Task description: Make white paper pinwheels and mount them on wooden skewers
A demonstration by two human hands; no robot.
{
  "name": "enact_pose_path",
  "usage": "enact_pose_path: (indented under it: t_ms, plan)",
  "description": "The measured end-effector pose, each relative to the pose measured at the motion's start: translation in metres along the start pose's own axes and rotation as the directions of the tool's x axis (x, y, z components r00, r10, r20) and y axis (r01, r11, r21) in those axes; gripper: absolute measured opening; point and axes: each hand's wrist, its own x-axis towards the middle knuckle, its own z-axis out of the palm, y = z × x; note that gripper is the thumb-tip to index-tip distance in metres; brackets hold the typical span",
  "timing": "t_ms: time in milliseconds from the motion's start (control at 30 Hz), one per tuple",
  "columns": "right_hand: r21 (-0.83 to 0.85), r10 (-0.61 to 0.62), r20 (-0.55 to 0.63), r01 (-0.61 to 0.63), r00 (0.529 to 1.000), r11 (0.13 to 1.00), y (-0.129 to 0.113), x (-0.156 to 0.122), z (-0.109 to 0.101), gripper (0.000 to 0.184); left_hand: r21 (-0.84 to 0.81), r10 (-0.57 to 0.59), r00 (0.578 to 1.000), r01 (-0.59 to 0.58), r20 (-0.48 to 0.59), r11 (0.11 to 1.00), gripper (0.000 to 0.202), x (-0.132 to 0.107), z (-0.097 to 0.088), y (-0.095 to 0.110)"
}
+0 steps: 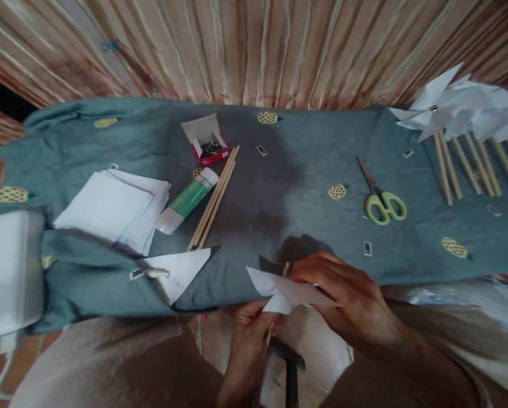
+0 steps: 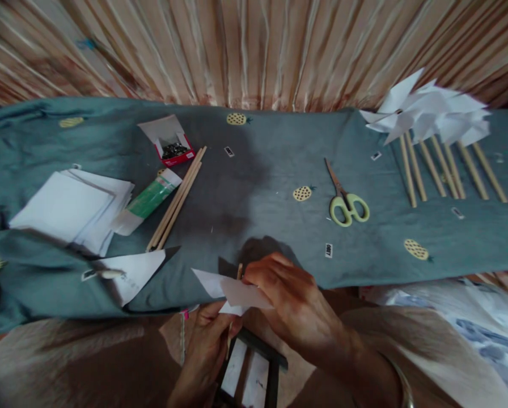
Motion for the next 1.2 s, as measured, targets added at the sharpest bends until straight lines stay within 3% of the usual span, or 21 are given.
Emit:
enact_pose_path:
  t_ms: [167,767,867,1033,1200]
  plan:
    - [0.015,0.016,-0.005,-0.016,1.000,1.000,-0.001,0.001,0.001,0.020,0.024,0.001,1.000,-0.002,0.011,1.000,0.028,0.000,-0.001,0.000]
    - [0.015,0.066,-0.004,-0.066,0.998,0.998,0.001,0.003,0.000,0.019,0.010,-0.019,0.997,0.018,0.069,1.000,0.021,-0.001,-0.002,0.001]
    - [0.041,0.162,0.037,-0.164,0.986,0.986,0.000,0.006,-0.003,0.016,-0.021,-0.019,0.998,0.020,0.061,1.000,0.016,-0.001,-0.001,0.000]
    - [0.093,0.366,0.159,-0.383,0.917,0.919,-0.002,0.012,-0.008,0.015,-0.080,-0.036,0.999,0.038,0.029,0.996,0.010,-0.002,0.001,0.002]
    - [0.192,0.488,0.225,-0.529,0.844,0.827,-0.002,0.021,-0.010,0.017,-0.104,-0.008,1.000,0.010,0.018,0.995,0.021,-0.005,0.005,0.005]
